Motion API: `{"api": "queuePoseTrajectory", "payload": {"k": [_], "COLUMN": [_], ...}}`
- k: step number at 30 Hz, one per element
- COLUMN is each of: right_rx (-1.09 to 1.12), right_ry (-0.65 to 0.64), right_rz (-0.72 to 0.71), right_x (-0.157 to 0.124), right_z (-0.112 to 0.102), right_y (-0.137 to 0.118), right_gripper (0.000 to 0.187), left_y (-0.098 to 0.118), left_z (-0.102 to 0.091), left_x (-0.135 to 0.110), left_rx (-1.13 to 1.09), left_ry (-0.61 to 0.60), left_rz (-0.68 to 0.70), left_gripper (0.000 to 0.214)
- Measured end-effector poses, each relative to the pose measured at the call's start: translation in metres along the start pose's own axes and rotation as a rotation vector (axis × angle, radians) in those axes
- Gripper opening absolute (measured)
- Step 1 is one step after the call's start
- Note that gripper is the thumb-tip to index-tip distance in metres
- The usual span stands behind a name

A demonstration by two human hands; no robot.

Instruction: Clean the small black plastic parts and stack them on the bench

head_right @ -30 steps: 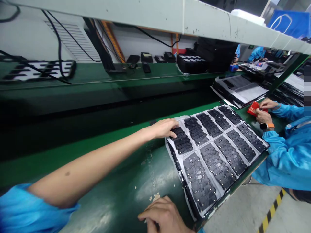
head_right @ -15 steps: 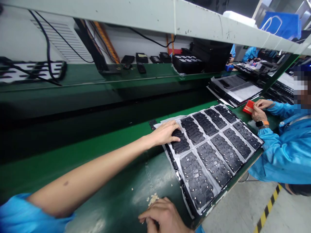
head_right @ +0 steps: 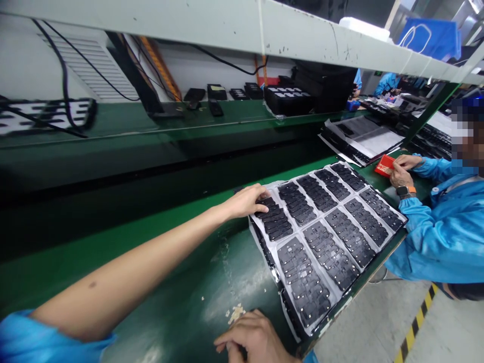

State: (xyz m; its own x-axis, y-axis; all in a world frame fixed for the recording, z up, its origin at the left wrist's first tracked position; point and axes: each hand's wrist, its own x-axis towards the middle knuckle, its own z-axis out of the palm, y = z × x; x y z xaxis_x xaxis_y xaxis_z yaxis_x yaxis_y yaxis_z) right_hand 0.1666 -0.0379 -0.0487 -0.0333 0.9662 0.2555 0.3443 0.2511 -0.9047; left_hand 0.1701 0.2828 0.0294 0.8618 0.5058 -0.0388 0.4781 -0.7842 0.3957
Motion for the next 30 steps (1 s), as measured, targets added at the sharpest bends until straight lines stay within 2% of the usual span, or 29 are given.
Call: {"api": "queuePoseTrajectory", "payload": {"k": [8,14,18,22,26,30], "right_rx": [0.002,-0.001,-0.002,-0.009,-0.003,0.009], "right_ry": [-0.017,0.006,0.001,-0.007,-0.027,0.024], "right_rz": [-0.010,-0.015,-0.026,-0.014,-0.011,-0.052], "right_x": [-0.004,-0.002,-0.003,-0.006,-0.005,-0.004], "right_z": [0.002,0.002,0.003,0.005,0.006,0.002], "right_y": [0.006,0.005,0.006,0.012,0.014,0.008], "right_gripper": [0.036,0.035,0.036,0.036,0.034,0.037], "left_y": [0.001,0.012,0.011,0.013,0.023,0.029], "left_z": [0.000,-0.006,-0.009,-0.009,-0.001,-0.004], "left_x": [-0.002,-0.005,-0.004,-0.006,-0.007,-0.009], "left_rx": [-0.003,-0.022,-0.038,-0.045,-0.040,-0.035], "left_ry": [0.030,-0.021,-0.049,-0.029,-0.019,0.007], "left_rz": [0.014,0.191,0.252,0.285,0.313,0.284], "left_gripper": [0.032,0.033,0.036,0.035,0.030,0.028]}}
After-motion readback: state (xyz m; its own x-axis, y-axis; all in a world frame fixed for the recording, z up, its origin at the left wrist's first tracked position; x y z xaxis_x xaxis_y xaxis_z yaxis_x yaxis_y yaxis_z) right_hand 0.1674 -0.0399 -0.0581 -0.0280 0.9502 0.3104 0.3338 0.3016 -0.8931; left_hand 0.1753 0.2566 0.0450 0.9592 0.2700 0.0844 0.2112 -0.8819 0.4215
